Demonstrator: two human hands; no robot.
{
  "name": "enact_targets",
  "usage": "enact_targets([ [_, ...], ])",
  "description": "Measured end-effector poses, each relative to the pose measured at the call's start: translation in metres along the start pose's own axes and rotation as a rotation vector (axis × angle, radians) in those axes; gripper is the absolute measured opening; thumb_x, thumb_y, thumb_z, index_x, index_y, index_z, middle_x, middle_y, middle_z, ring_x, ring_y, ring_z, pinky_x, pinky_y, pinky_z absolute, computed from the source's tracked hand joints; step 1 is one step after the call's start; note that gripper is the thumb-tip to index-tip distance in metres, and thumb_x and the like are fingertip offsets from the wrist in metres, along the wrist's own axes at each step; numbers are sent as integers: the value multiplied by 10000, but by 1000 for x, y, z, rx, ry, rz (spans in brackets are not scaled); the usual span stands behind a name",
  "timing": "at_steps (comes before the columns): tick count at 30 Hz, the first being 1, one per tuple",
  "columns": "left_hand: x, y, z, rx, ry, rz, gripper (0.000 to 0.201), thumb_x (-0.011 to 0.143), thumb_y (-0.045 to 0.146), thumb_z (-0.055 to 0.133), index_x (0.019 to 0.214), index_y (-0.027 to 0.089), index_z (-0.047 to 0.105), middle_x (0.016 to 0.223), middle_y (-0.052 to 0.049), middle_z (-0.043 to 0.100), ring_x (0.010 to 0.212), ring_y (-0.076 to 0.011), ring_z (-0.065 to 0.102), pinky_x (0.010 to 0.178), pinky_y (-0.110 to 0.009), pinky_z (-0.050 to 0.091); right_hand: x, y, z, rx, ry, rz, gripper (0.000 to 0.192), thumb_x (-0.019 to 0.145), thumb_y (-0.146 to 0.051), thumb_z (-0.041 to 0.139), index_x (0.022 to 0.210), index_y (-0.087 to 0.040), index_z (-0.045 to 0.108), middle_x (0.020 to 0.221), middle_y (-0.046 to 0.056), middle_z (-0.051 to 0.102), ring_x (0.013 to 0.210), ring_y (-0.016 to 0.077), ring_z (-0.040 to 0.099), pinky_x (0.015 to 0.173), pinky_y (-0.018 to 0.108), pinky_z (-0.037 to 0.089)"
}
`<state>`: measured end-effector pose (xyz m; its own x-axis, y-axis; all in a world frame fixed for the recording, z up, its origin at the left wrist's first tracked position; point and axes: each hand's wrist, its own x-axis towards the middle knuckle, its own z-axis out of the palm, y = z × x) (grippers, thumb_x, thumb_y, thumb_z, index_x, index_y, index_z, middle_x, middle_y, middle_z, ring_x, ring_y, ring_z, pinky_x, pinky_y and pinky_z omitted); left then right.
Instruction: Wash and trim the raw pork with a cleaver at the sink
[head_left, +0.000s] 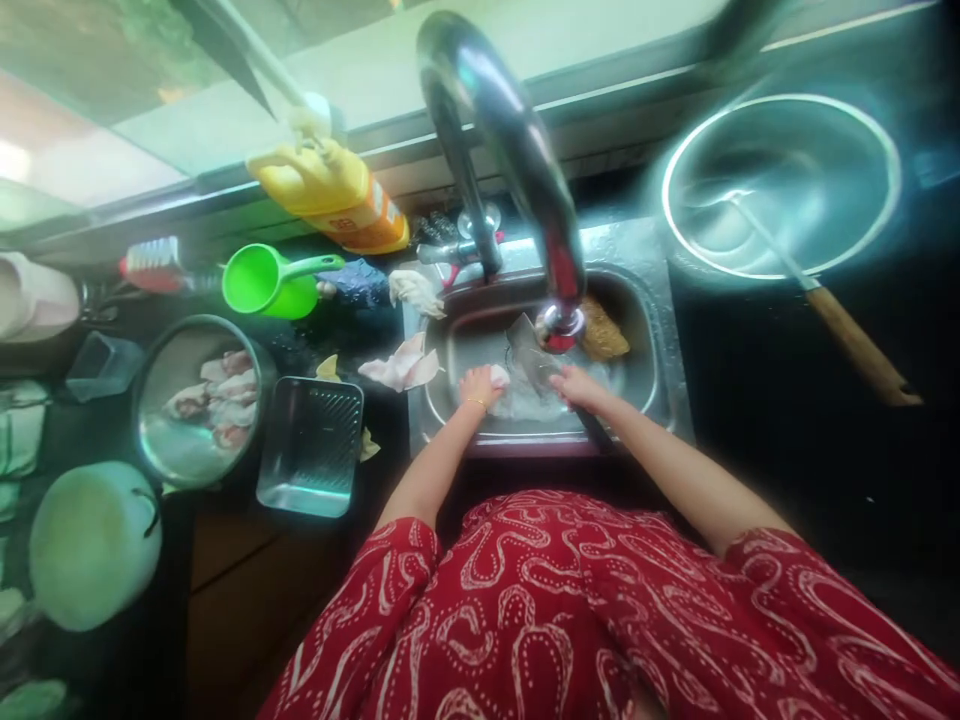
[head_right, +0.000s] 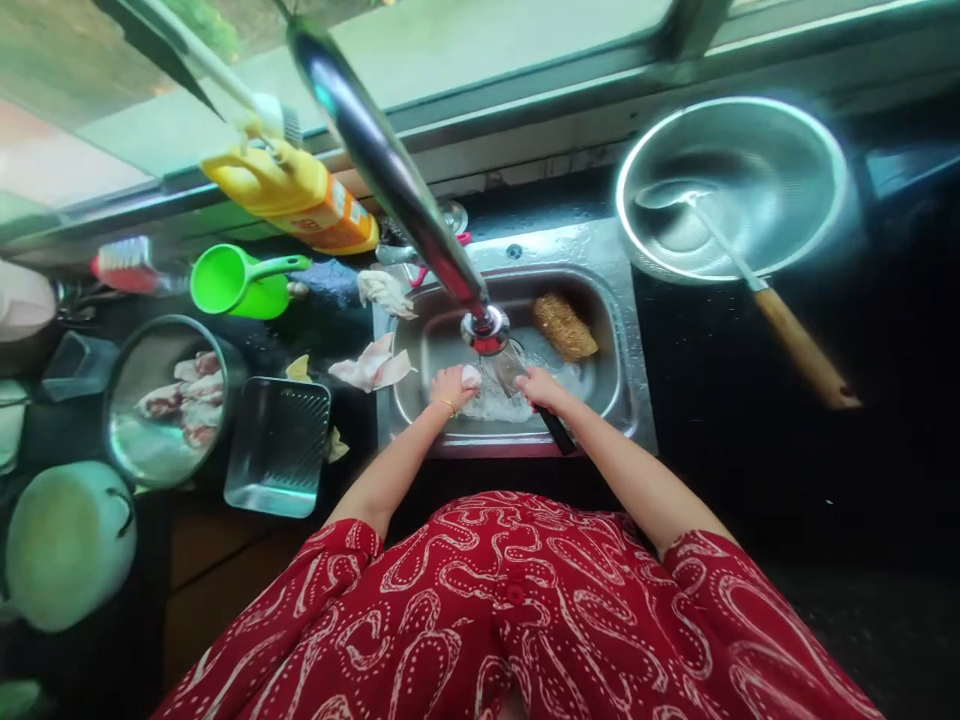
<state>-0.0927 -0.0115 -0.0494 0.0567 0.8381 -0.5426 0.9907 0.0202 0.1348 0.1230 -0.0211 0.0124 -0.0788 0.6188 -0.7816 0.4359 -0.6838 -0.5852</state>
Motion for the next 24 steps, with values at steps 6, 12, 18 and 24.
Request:
enact_targets([
  [6, -6, -11, 9, -202, -224, -120, 694, 818, 556, 571, 1370, 198, 351, 1329, -161, 498, 1185, -263, 555, 964, -326, 424, 15, -14, 27, -73, -101, 10, 47, 957, -164, 393, 956, -201, 422, 522, -93, 397, 356, 69, 357, 385, 186, 315],
  [12, -11, -4, 12, -254, -167, -46, 594, 816, 491, 617, 1267, 192, 373, 1288, -136, 550, 1154, -249, 580, 930, -310, 444, 11, -11, 21, 25, -166, 84, 36, 968, -179, 386, 960, -214, 381, 530, -106, 382, 358, 56, 335, 394, 175, 309],
  [18, -11, -4, 12, -173, -131, 62, 566, 788, 377, 682, 1244, 199, 398, 1284, -128, 525, 1166, -249, 567, 949, -315, 432, 9, -11, 19, 10, -174, 92, 48, 954, -200, 437, 924, -211, 400, 531, -100, 392, 363, 56, 350, 395, 176, 311],
  [24, -12, -2, 11, -179, -158, 64, 579, 777, 327, 687, 1262, 182, 405, 1277, -132, 499, 1185, -239, 550, 979, -312, 417, 5, -22, 22, 19, -162, 96, 62, 956, -175, 391, 905, -197, 418, 501, -95, 386, 359, 75, 345, 376, 199, 313],
])
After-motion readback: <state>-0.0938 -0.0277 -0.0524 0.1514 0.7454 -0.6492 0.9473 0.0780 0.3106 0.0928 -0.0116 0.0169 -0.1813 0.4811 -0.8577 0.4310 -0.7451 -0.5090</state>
